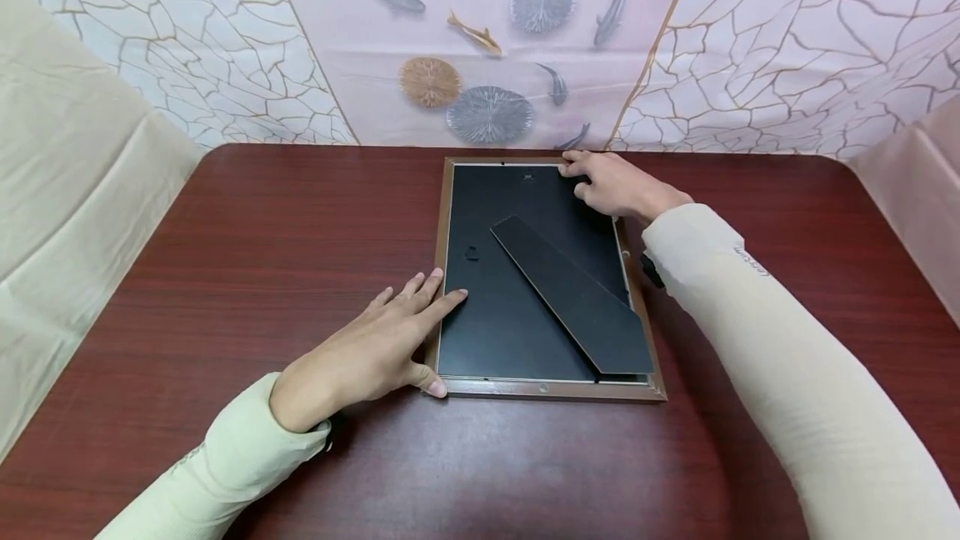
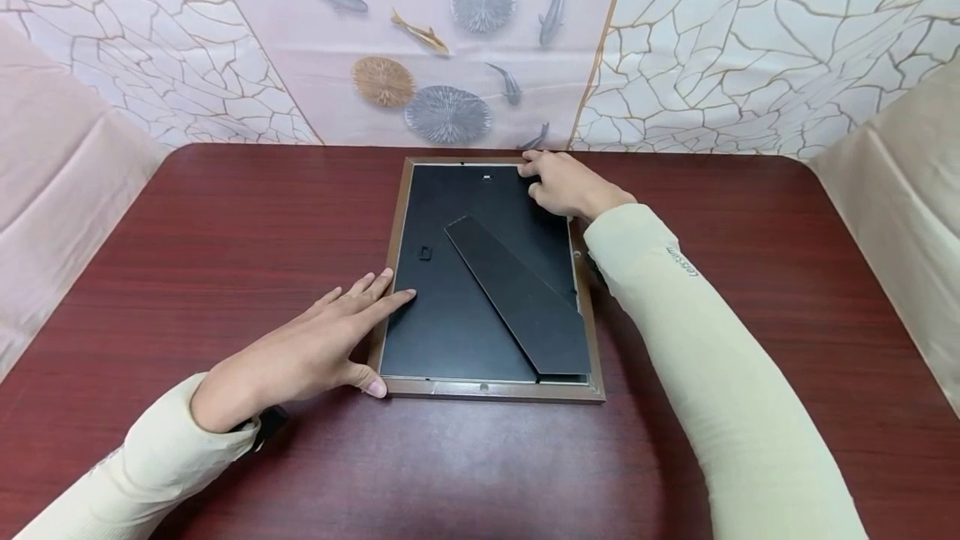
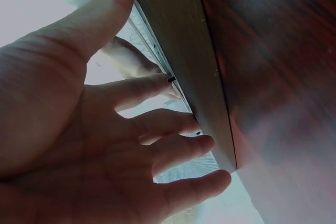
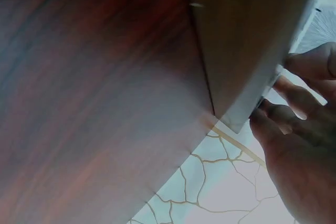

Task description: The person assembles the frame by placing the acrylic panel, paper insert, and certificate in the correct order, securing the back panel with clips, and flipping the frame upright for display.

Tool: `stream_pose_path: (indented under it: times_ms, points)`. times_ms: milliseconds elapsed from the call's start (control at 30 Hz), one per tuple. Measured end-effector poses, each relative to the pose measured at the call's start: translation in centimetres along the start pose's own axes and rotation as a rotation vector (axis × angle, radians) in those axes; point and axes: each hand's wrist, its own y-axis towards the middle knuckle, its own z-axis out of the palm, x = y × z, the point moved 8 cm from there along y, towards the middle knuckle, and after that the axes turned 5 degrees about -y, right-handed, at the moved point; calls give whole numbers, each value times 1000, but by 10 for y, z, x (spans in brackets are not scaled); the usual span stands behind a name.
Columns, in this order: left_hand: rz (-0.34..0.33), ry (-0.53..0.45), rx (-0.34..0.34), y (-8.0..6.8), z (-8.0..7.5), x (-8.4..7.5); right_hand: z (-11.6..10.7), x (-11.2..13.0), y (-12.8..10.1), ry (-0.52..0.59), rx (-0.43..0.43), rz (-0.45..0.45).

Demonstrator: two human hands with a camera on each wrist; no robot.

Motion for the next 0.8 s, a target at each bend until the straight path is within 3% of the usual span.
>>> stream_pose_path:
  times_ms: [233, 567, 800]
  points:
    - [-10, 14, -13, -1, 0, 3, -5, 16, 10, -43, 63, -1]
    - [17, 18, -27, -1, -1, 0, -9, 57, 49, -60, 122, -62]
    - [30, 51, -29, -2, -3, -1, -10, 59, 62, -21, 61, -78]
